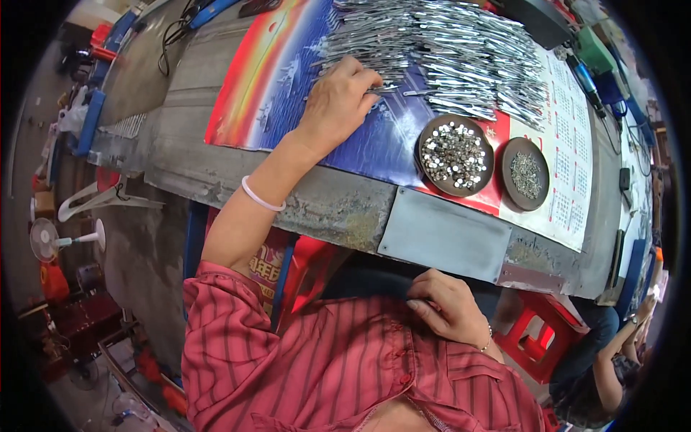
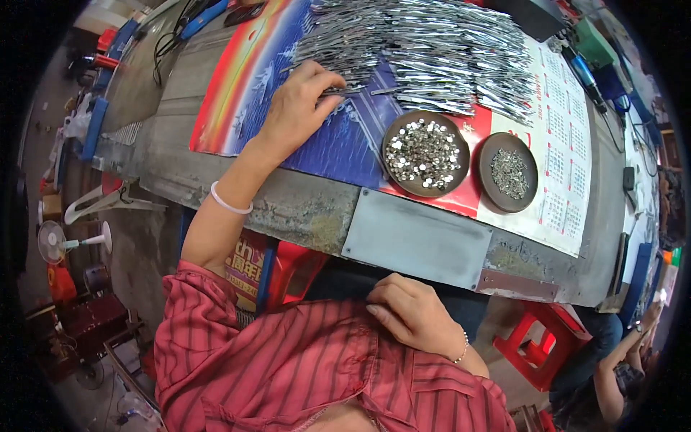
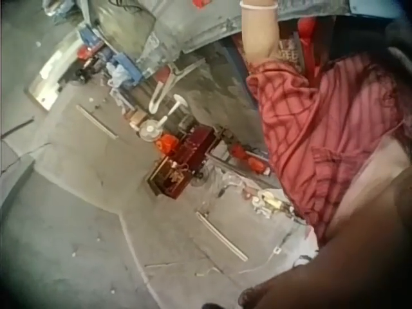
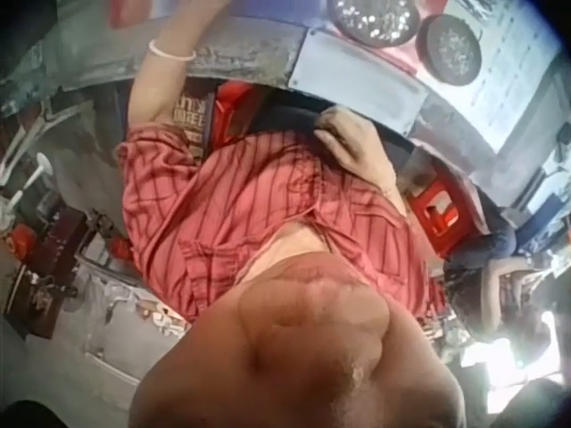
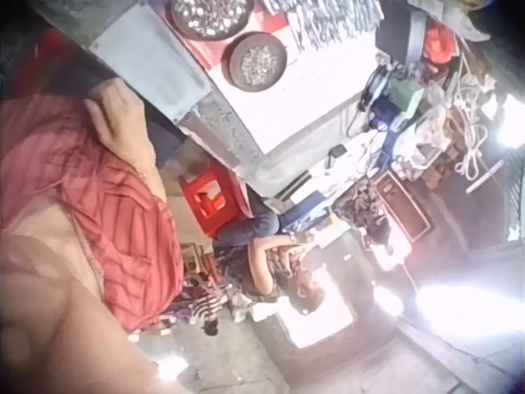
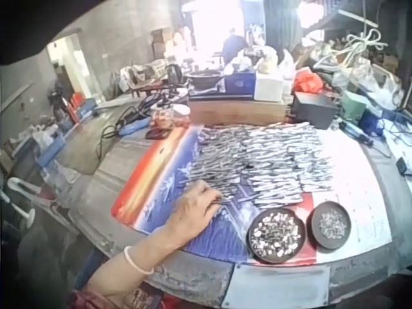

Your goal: Manual assembly of small metal hardware components at a workbench.

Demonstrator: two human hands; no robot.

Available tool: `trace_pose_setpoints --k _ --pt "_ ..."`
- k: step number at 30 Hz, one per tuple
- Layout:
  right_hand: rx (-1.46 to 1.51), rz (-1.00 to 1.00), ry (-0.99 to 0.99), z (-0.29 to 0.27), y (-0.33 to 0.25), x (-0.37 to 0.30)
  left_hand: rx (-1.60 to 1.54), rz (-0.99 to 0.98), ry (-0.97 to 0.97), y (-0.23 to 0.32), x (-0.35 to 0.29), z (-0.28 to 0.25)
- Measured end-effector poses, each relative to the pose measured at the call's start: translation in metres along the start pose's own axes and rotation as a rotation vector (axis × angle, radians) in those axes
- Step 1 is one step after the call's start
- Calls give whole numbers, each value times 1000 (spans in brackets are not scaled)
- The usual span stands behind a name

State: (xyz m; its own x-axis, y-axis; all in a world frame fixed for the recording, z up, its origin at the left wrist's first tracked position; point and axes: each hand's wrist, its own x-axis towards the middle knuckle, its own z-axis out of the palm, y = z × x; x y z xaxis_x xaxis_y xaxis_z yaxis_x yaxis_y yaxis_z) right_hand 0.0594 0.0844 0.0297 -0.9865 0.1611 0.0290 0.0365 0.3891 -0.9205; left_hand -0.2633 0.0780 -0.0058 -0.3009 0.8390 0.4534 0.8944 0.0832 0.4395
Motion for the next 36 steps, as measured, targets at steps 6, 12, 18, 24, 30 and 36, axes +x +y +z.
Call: trace_pose_setpoints --k 6,12,18,24,30,36 --pt "2 5 -6 -3 10 -4 196 131 -10 1 5 8" --pt "81 44 -4 -27 2 -12 -155 121 111 1 -8 -7" --pt "-262 170 509 -94 11 -32 -935 -132 328 49 -27 -40" --pt "-809 182 551 -157 59 4 -922 -283 176 126 -94 -45" --pt "-1013 272 385 -164 77 17 -1186 -426 -107 173 -129 -20" --pt "-899 223 416 -166 84 14 -1244 -457 -208 187 -133 -13"
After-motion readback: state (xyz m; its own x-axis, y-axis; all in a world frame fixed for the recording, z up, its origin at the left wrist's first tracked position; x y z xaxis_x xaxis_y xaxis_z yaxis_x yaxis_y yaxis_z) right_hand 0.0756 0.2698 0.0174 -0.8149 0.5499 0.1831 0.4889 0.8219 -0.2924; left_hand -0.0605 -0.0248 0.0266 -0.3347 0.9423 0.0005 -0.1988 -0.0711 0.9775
